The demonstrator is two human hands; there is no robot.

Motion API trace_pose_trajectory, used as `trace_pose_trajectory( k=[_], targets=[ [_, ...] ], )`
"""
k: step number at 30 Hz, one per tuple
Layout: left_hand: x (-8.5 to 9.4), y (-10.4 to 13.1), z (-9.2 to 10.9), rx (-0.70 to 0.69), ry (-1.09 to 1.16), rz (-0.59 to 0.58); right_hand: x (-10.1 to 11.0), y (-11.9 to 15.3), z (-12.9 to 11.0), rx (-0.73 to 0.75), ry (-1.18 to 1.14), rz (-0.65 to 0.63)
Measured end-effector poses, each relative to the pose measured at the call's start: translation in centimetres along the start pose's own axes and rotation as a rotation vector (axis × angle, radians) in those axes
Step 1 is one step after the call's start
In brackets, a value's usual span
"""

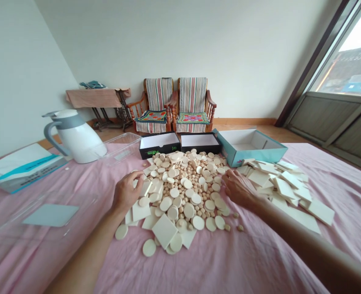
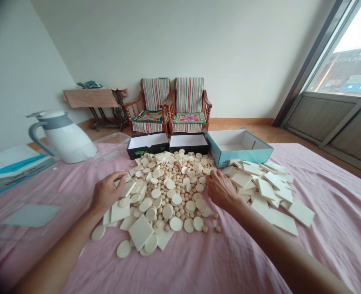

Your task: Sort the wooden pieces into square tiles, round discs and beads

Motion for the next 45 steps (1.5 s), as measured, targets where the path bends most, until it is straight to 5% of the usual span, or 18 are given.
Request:
trace_pose_trajectory(
  k=[16,22,26,30,34,37,45],
  targets=[
    [0.3,0.0,0.6,0.009,0.026,0.005,0.5,0.4,-1.8,0.024,0.163,-0.133],
    [0.4,0.0,0.8,0.013,0.032,0.005,-0.5,0.1,-1.2,-0.047,0.029,-0.086],
    [0.4,0.0,0.9,0.015,0.039,0.002,-0.1,-0.4,-1.3,-0.133,-0.211,0.053],
    [0.2,0.0,0.8,0.023,0.04,-0.004,3.5,0.7,-5.3,0.04,-0.446,0.244],
    [0.1,0.1,0.8,0.028,0.039,-0.018,6.9,3.2,-12.7,0.497,-0.651,0.125],
    [0.1,0.0,0.8,0.024,0.039,-0.022,7.8,4.8,-17.0,0.736,-0.564,0.067],
    [0.2,0.0,0.9,0.004,0.035,-0.029,6.7,3.8,-20.0,0.734,-0.413,0.092]
  ],
)
Point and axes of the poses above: each hand's wrist, its own y-axis away from the middle knuckle, its own x-axis out of the back of the hand, z = x × y, the point moved 5 cm from there along -y, towards the middle knuckle
